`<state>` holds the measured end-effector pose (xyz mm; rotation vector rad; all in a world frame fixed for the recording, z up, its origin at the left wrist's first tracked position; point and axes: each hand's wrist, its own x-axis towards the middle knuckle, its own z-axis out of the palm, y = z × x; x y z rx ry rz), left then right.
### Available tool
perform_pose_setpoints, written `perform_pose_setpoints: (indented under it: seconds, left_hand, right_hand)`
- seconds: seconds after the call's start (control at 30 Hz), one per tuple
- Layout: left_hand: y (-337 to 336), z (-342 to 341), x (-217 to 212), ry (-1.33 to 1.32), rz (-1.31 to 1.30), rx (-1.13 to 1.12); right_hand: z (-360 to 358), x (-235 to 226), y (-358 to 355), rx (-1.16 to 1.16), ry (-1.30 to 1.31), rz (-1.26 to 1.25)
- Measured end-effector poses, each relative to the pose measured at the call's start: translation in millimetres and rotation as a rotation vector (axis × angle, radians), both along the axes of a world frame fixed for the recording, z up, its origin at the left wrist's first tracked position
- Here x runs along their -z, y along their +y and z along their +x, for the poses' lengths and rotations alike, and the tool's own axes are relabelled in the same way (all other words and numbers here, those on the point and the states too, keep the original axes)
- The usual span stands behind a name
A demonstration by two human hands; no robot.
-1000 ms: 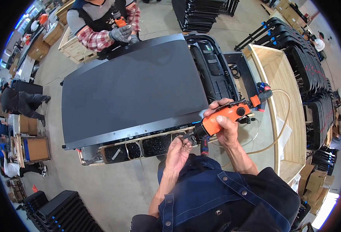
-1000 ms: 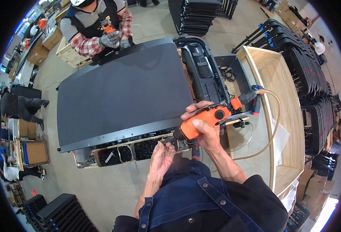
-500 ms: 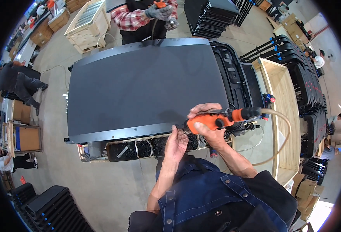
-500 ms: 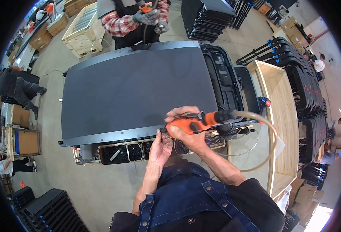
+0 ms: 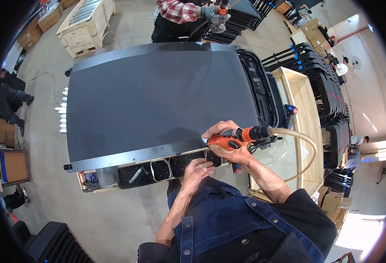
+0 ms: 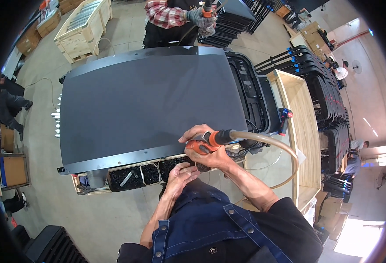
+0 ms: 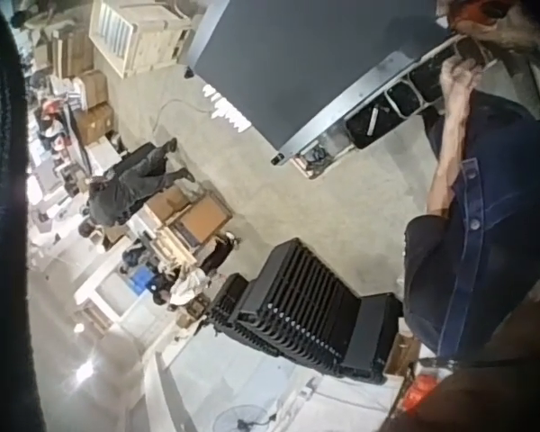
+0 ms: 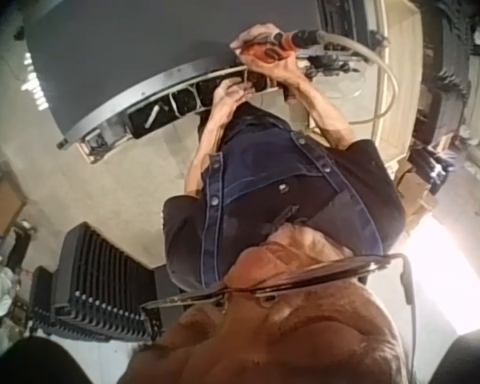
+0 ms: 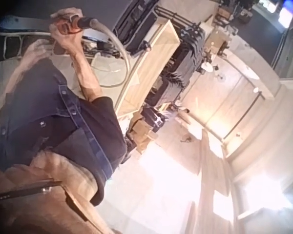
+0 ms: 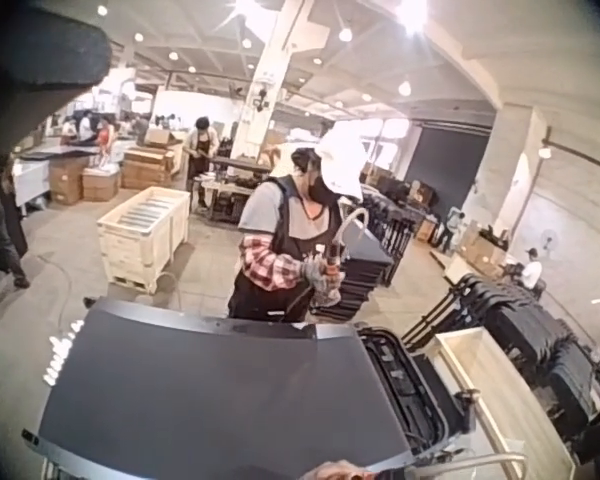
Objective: Assembling a treadmill by installing internal components and securing plastic outer covers using power tools.
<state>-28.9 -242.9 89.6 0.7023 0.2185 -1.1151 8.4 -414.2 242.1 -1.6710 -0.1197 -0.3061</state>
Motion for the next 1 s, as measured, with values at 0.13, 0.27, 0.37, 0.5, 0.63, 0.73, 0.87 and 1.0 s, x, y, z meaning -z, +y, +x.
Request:
perform_pose_setpoints:
  seconds: [0.13,0.27,0.37,0.5,0.63,0.73,0.87,1.0]
  left_hand:
    - [20.5,0.6,1.9,-0.163,0.086,0.004]
    - [35.2,-1.1,13.1,-0.042,-0.051,0.006]
    - [42.3,-7.5,3.7,-0.019,-0.05,-0.102]
    - [33.9,-13.9,-3.8,0.04,-0.007,-0.33]
    - [13.8,-21.2,-37.9,0.201,-0.111,-0.585]
    - [7.4,-30.0,-50.9,0.225,-0.144,-0.71]
    - [2.6,-38.5,-59.3,0.28,-0.157,-0.82]
    - [5.1,-37.3,-72.1,0.314,-0.111,-0.886]
  right_hand:
    - [-0.9,4.3,-3.4,-0.016,-0.021,-0.228]
    - [4.1,-7.7,-0.9,-0.013,0.106,0.028]
    - [-5.1,-9.7,-10.4,-0.026,0.036,0.144]
    - [-21.6,-24.1,-5.2,-0.034,-0.012,0.463]
    - [-32.3,-27.3,-4.7,-0.025,-0.025,0.609]
    - [-33.9,-21.1,-4.7,-0.041,-0.013,0.678]
    - [-33.9,-18.7,-3.3,-0.035,0.015,0.705]
    - [-29.8,-11.6,5.7,-0.059,0.012,0.722]
